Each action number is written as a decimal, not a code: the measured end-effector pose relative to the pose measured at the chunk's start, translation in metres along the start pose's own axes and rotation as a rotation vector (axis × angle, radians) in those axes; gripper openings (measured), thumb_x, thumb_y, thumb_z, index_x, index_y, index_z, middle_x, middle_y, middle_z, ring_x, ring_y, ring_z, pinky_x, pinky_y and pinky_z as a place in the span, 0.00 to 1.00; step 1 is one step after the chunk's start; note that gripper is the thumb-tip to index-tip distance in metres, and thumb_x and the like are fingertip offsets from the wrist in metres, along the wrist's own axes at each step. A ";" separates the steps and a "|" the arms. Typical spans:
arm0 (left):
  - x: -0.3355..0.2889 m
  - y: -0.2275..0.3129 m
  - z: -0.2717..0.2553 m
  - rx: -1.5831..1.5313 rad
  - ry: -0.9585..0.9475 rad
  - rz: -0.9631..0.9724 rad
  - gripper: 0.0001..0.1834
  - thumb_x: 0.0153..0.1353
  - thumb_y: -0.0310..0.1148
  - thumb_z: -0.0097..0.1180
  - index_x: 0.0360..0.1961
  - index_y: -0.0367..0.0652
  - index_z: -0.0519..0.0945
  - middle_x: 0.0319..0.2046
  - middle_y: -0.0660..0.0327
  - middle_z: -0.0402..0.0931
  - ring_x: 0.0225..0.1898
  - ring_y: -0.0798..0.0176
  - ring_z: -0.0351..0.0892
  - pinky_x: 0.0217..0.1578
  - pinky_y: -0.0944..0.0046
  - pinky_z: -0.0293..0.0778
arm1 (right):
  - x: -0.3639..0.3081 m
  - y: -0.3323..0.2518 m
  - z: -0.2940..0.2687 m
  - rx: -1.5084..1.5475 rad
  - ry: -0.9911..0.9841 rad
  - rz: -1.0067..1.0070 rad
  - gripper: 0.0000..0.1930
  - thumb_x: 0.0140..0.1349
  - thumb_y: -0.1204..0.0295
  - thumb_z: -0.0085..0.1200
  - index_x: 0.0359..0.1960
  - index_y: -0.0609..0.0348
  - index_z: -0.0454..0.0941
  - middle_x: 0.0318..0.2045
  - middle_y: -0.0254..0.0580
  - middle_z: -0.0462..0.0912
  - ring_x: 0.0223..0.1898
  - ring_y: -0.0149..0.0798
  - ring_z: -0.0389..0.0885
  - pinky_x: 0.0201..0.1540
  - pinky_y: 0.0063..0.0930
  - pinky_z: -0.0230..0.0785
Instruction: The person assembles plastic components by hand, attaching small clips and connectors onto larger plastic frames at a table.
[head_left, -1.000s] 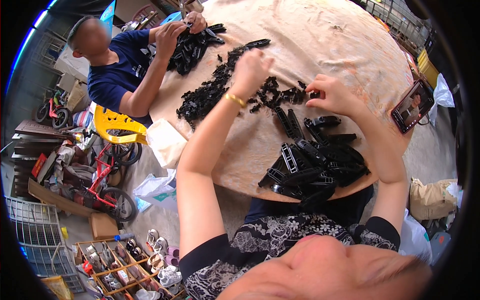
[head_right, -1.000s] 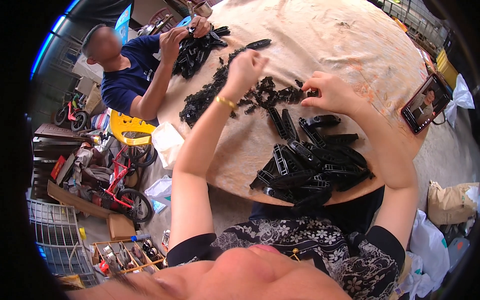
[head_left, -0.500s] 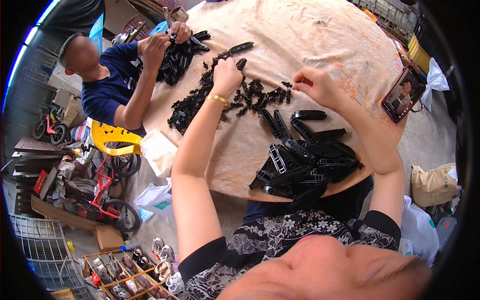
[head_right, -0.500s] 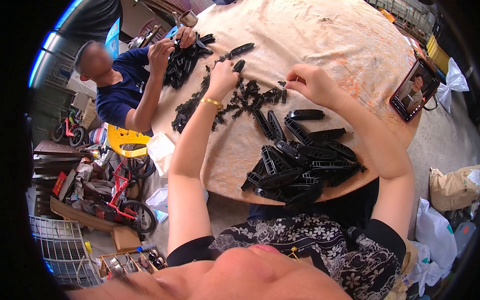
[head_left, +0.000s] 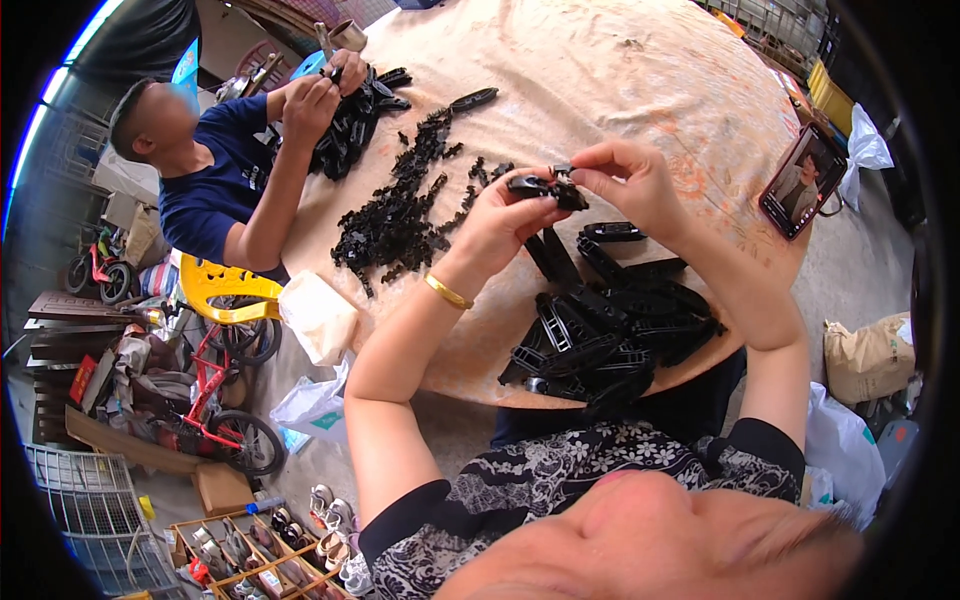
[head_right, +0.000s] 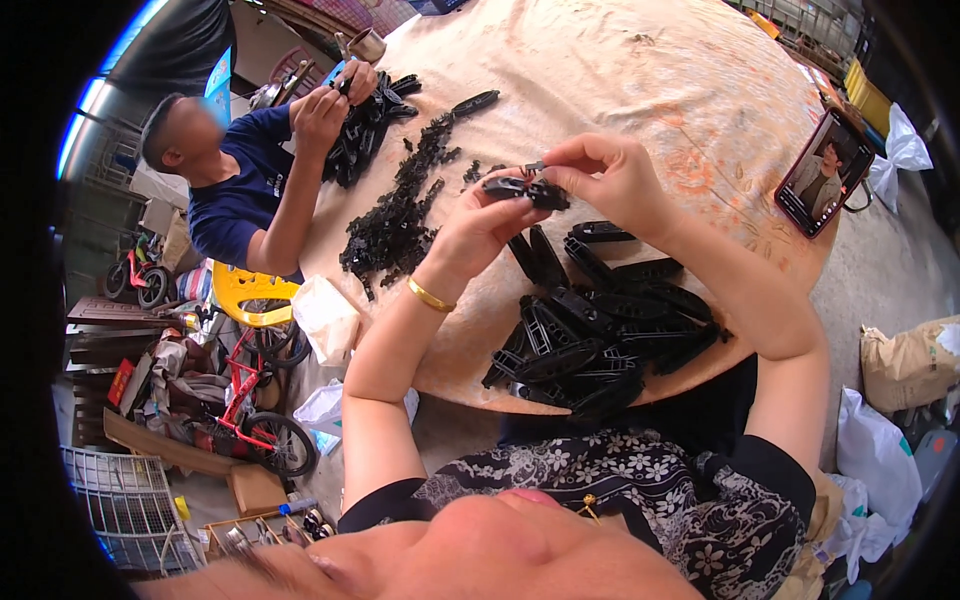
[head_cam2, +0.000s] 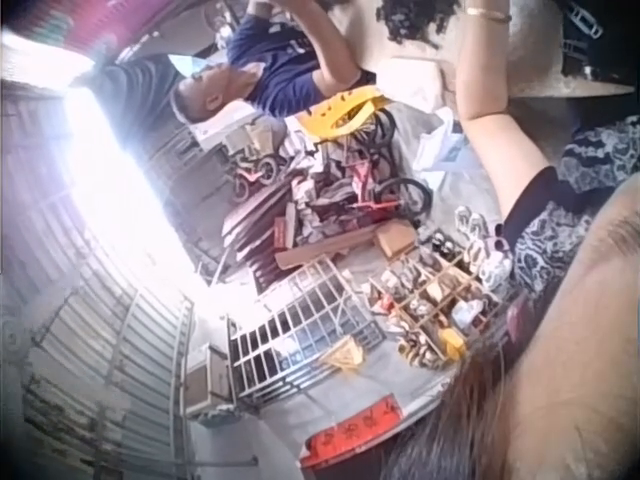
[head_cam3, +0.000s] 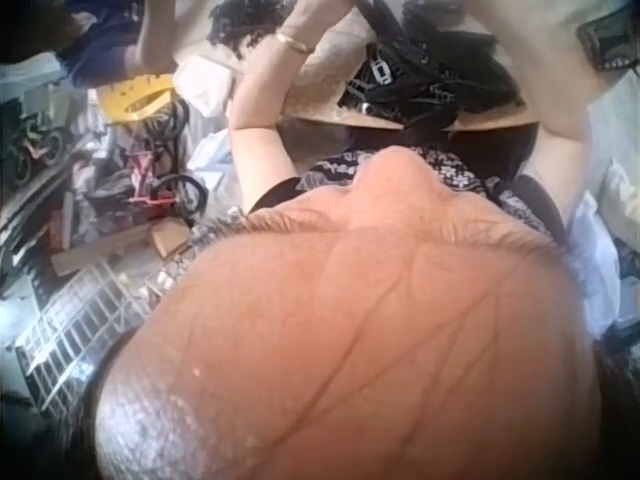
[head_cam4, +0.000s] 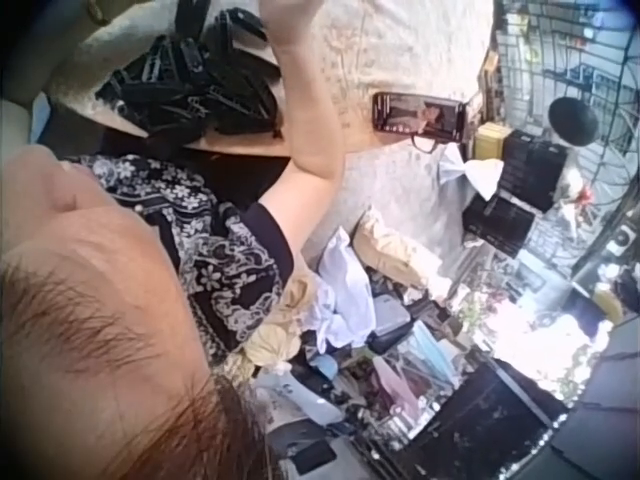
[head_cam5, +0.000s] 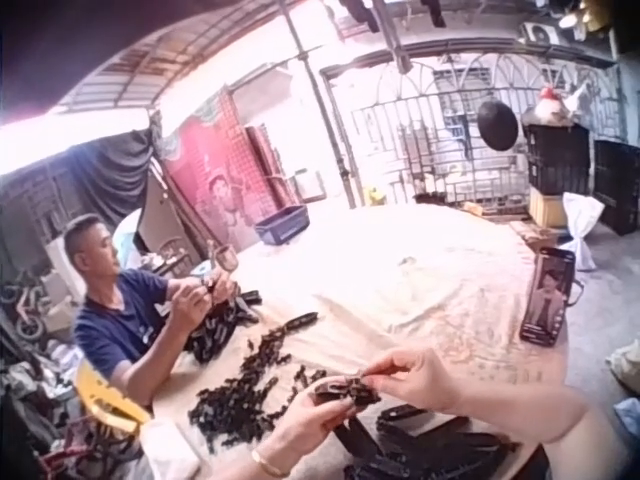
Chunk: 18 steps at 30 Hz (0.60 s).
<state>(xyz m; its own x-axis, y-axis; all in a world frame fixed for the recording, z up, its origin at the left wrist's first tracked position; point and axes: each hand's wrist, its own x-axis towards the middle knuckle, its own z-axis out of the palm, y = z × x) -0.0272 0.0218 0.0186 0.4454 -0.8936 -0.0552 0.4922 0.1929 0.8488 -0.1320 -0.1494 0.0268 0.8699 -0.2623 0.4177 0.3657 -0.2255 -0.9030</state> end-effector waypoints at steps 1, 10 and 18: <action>-0.001 -0.003 0.000 0.022 0.025 0.039 0.17 0.55 0.20 0.54 0.47 0.38 0.72 0.41 0.59 0.75 0.44 0.63 0.77 0.48 0.64 0.74 | -0.001 -0.001 0.002 -0.110 0.023 -0.112 0.06 0.53 0.79 0.58 0.33 0.67 0.79 0.30 0.39 0.82 0.33 0.28 0.80 0.38 0.19 0.72; -0.004 -0.007 0.003 0.092 0.068 0.051 0.18 0.56 0.19 0.54 0.48 0.38 0.71 0.42 0.59 0.75 0.43 0.65 0.76 0.47 0.65 0.75 | -0.001 -0.007 0.005 -0.470 -0.001 -0.531 0.04 0.48 0.79 0.59 0.27 0.63 0.79 0.27 0.44 0.80 0.30 0.39 0.80 0.33 0.27 0.72; -0.004 -0.006 0.008 0.143 0.104 0.131 0.18 0.62 0.30 0.51 0.53 0.39 0.68 0.41 0.60 0.75 0.44 0.62 0.77 0.46 0.63 0.76 | -0.001 -0.010 0.007 -0.390 0.065 -0.348 0.03 0.49 0.79 0.58 0.27 0.61 0.79 0.28 0.43 0.79 0.30 0.40 0.79 0.33 0.28 0.71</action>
<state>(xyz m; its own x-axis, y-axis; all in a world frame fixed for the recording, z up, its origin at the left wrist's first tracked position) -0.0375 0.0209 0.0178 0.5772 -0.8165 0.0124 0.3174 0.2384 0.9178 -0.1347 -0.1400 0.0347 0.6923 -0.1640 0.7027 0.4681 -0.6391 -0.6103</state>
